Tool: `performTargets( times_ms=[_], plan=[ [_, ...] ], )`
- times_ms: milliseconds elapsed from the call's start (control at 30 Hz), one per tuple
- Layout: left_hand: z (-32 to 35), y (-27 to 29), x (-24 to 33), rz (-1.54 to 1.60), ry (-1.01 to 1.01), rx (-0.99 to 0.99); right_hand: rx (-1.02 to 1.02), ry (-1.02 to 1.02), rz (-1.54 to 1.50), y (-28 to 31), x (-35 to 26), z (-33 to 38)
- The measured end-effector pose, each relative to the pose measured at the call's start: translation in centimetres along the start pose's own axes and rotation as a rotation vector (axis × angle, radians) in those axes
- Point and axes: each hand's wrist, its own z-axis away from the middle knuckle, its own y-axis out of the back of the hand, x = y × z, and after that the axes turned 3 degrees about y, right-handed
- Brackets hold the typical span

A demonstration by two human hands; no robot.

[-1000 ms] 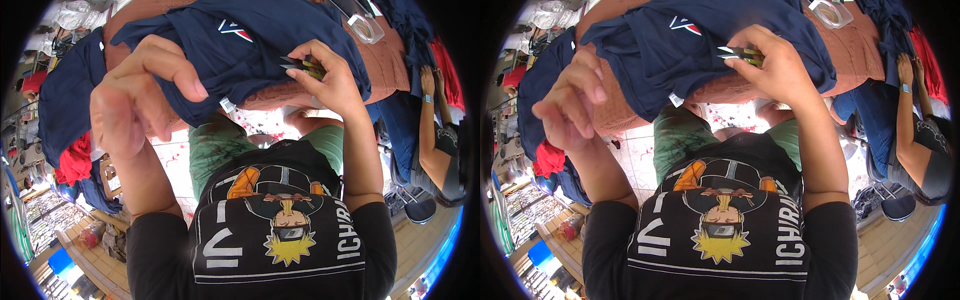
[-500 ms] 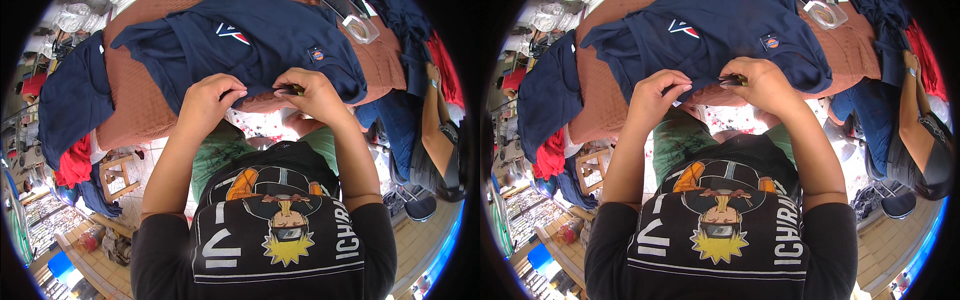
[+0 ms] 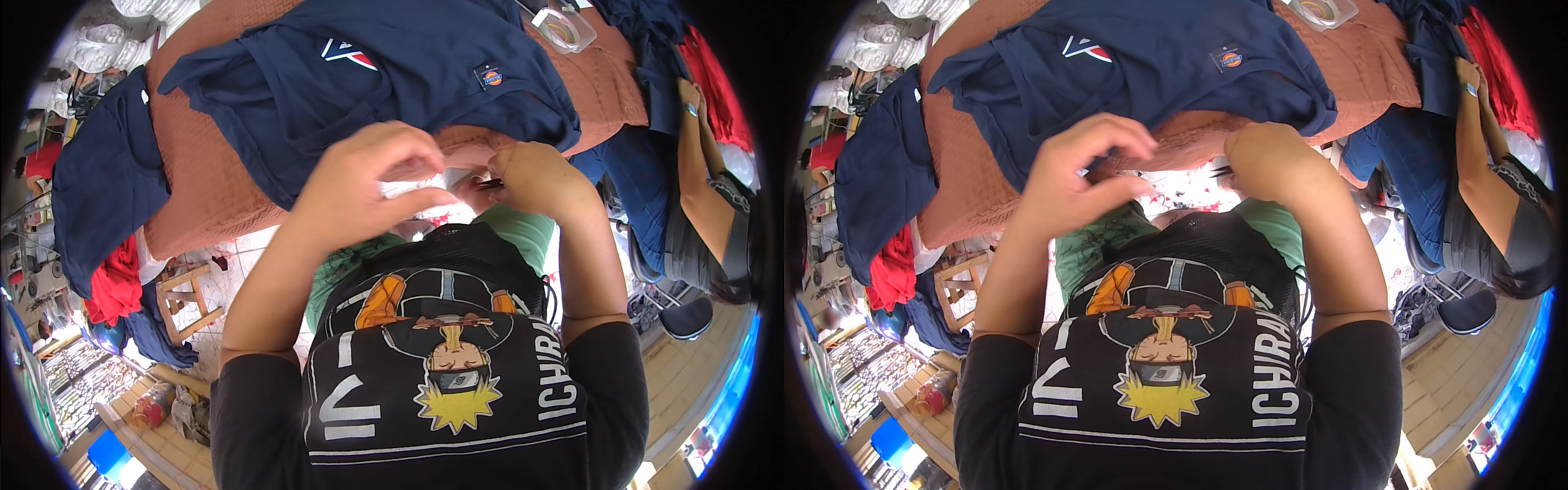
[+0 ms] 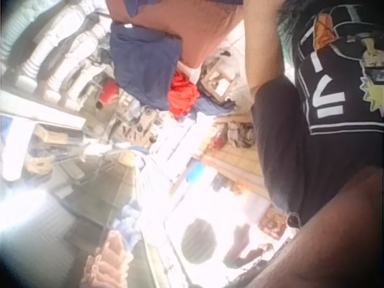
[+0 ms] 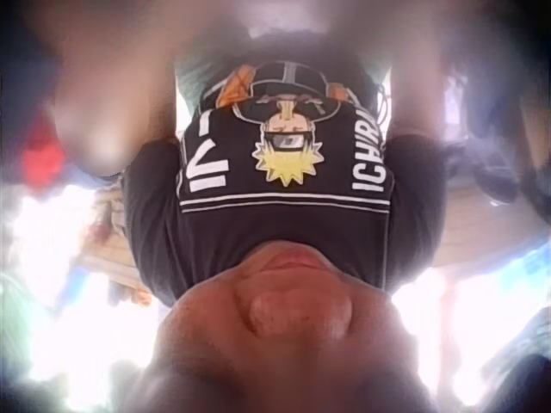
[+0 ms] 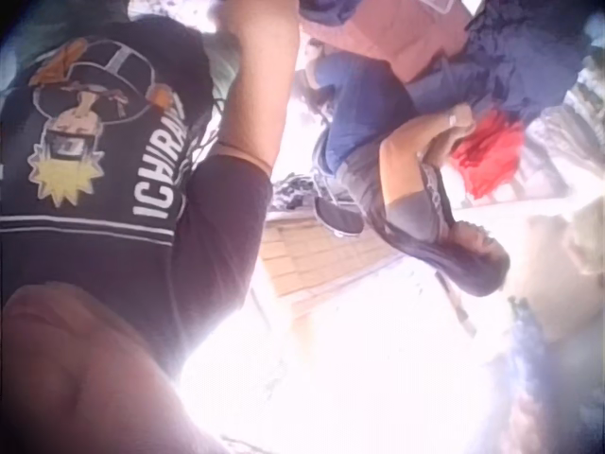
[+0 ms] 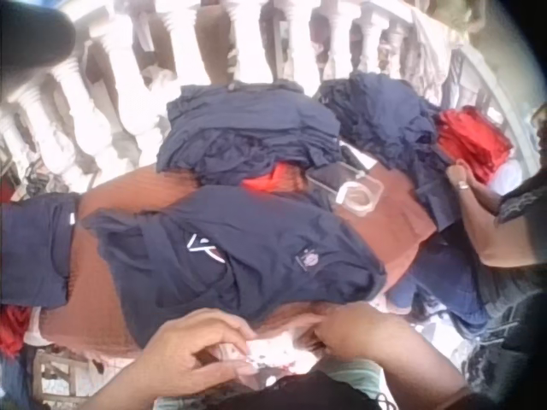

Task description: The person picks up dark shirts from a stack on a table and uses snips to trim loose threads from the labels and seams before setting them aside.

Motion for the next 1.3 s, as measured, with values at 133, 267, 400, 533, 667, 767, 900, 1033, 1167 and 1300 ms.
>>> performTargets(
  times_ms=[133, 267, 400, 533, 667, 767, 900, 1033, 1167, 1300],
  plan=[
    [-1.4, -5.0, 0.2, -0.088, -0.026, 0.101, 0.102, 0.070, 0.001, 0.6, -1.7, 0.2],
    [-1.3, -5.7, 0.4, -0.048, 0.131, 0.042, 0.064, -0.011, -0.033, 1.1, -1.4, 0.4],
    [1.4, -2.7, -1.8, -0.464, 0.263, -0.409, 0.143, -0.054, 0.000, 1.5, 0.4, 2.0],
    [4.0, 0.3, -2.2, -0.634, 0.423, -0.567, 0.168, -0.158, 0.014, 4.3, 1.4, 3.4],
    [2.7, 4.3, 0.6, -0.539, 0.472, -0.375, 0.214, -0.169, 0.043, 6.6, 1.9, 4.3],
    [1.7, 5.8, 2.6, -0.403, 0.654, -0.085, 0.227, -0.093, -0.015, 8.3, 4.2, 4.7],
    [2.2, 6.8, -0.3, -0.357, 0.423, 0.111, 0.245, -0.380, -0.432, 11.2, 12.2, 6.9],
    [2.7, 5.0, -1.3, -0.448, 0.265, 0.088, 0.372, -0.199, -0.703, 9.4, 11.6, 6.7],
    [2.1, 3.1, -4.2, -0.638, 0.092, 0.096, 0.152, 0.141, -0.669, 7.0, 5.1, 1.5],
    [0.5, 4.1, -5.1, -0.197, 0.452, 0.301, 0.193, 0.381, -0.710, 4.0, 0.1, -3.7]
  ],
)
